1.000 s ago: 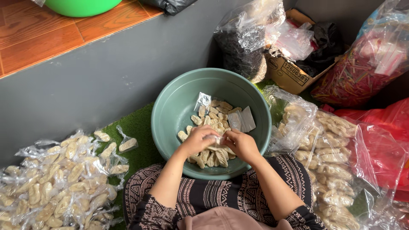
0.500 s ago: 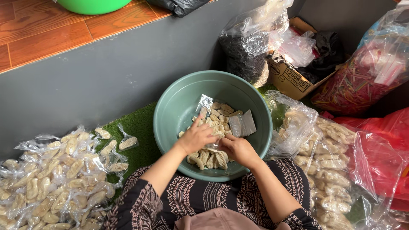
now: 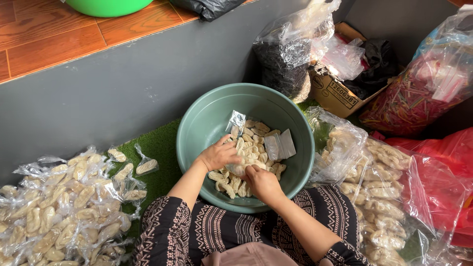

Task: The person sits on the floor and packs small, light-colored food items from a green basin into small clear plastic bags. They repeatedly pick up items, place them into bags, and set the filled bags aside.

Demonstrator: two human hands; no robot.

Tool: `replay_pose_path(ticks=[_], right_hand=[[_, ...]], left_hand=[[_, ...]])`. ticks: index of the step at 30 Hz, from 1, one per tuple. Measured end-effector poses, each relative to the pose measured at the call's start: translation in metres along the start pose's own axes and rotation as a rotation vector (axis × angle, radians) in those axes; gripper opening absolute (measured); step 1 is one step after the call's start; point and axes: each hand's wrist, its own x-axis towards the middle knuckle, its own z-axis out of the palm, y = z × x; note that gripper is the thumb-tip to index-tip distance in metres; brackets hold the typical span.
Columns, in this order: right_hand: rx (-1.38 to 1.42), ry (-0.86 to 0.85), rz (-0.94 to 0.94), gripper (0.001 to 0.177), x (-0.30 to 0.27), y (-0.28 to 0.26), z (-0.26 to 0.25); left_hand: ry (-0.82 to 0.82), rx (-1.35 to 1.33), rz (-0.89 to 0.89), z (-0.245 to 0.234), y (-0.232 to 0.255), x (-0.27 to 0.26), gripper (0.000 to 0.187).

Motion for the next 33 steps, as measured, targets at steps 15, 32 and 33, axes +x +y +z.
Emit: replay_pose_path(ticks=[15,32,33], right_hand=[[0.371,0.272,-0.076,0.014,0.018,0.030,-0.043],[1.349,0.261,0.496,0.021,0.020,0.090,0.047],[1.454,0.299,0.511,0.021,0.021,0.094,0.053]], left_hand=[[-0.060,-0.783,-0.595,-0.012,0.021,0.014,0.008],[-0.222,-1.392,-0.959,-0.009,0.029,0.006,0.029],[-0.129,-1.597,-1.146,-0.013,0.029,0.008,0.035]])
